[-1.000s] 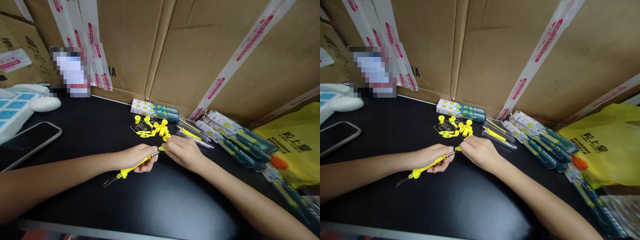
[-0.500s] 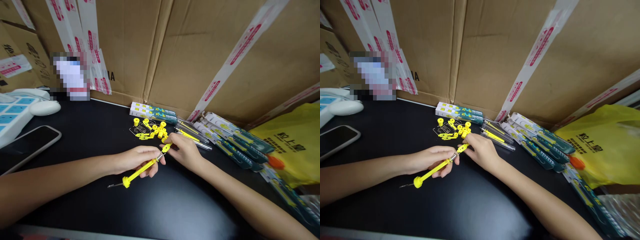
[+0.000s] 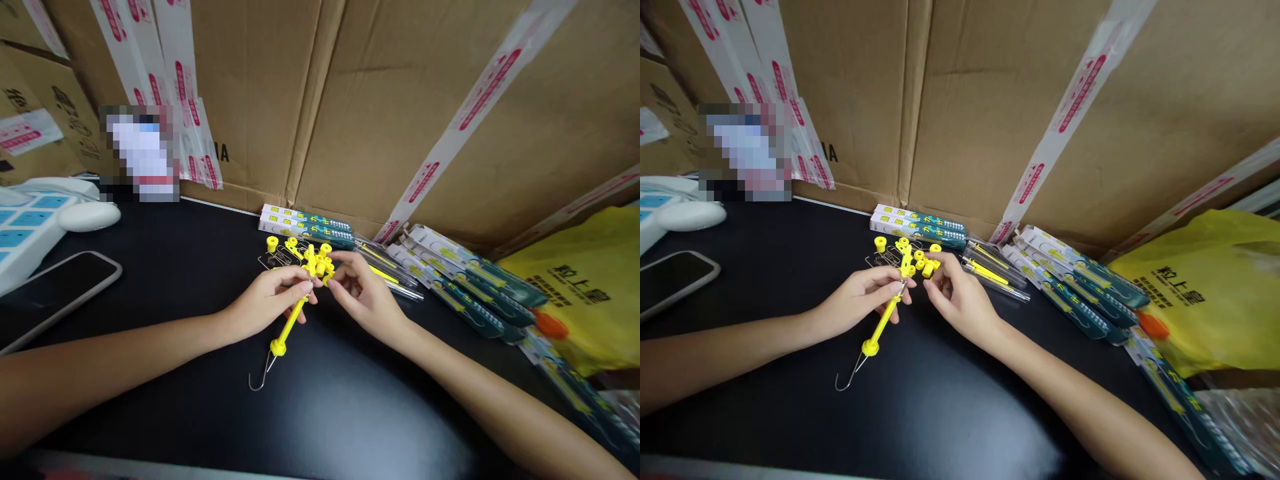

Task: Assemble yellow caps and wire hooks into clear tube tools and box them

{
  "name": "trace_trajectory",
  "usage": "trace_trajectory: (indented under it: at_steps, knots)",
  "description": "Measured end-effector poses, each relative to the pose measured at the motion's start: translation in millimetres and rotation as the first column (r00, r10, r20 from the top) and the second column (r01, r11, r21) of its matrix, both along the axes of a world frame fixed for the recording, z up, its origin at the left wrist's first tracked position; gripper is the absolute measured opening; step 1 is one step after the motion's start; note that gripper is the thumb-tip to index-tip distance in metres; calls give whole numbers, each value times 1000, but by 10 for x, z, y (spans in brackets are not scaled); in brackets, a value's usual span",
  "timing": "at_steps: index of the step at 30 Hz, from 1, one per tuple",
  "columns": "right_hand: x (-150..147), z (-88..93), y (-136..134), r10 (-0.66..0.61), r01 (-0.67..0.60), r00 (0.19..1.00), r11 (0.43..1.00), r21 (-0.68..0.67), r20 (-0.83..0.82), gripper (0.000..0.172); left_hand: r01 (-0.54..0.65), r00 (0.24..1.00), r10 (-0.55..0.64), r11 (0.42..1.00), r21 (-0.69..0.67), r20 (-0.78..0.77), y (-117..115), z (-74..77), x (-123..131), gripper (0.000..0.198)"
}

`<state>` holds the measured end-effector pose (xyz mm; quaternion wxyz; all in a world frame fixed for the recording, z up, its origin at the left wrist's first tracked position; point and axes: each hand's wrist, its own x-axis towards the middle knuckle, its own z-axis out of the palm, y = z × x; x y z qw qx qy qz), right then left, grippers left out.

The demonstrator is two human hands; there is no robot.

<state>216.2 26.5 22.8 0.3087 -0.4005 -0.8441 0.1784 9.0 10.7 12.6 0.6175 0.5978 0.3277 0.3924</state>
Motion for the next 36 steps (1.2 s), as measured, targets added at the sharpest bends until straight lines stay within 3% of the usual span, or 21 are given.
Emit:
trace_trajectory:
  at_steps: [2,4,6,8,10,13,18,21,23,24,26,28,29,30,32,34,36]
  knots:
    - [16,77,-6,-6,0,994,999,47,113,15,-61,998,61,998,25,7,19,-6,-13,25]
    - [76,195,21,-112,66,950,984,165,291,12,-90,996,90,996,19,-8,37,-19,-24,24]
    - [179,334,76,-285,146,825,942,302,488,12,-100,994,100,995,6,-34,50,-35,-33,24]
    - [305,460,139,-426,218,632,900,379,647,15,-98,993,98,995,1,-61,58,-47,-39,24]
    - [418,539,189,-426,234,490,905,355,761,17,-90,992,89,996,-5,-86,60,-52,-43,25]
    - [508,539,231,-349,233,373,932,277,860,18,-84,990,81,996,-14,-117,59,-48,-45,26]
    - [471,394,261,-292,261,296,941,217,910,23,-98,986,96,995,-13,-136,60,-33,-36,28]
    - [456,379,264,-302,255,287,939,232,909,17,-88,987,87,996,-5,-135,58,-36,-34,28]
    - [475,436,254,-323,257,325,935,246,889,15,-82,988,82,997,6,-130,51,-44,-36,28]
    - [489,483,243,-337,265,380,932,248,861,14,-78,989,79,997,17,-127,46,-49,-38,27]
    - [512,597,214,-350,286,598,934,216,721,13,-61,990,66,997,42,-121,30,-57,-37,27]
    - [510,705,179,-287,270,871,958,101,399,14,-38,991,46,997,62,-126,9,-58,-30,26]
    - [498,745,164,-245,246,952,969,18,183,17,-29,990,38,997,68,-135,-2,-55,-24,26]
    - [480,772,155,-222,220,974,974,-61,-34,20,-25,989,35,997,67,-146,-13,-51,-17,26]
    - [439,786,158,-225,166,899,969,-182,-377,24,-21,987,29,998,54,-161,-35,-37,-5,26]
    - [409,758,196,-262,140,782,958,-251,-566,26,-13,986,19,999,39,-166,-53,-22,4,26]
    - [397,708,254,-300,121,694,945,-305,-654,26,2,986,3,1000,27,-166,-67,-10,7,26]
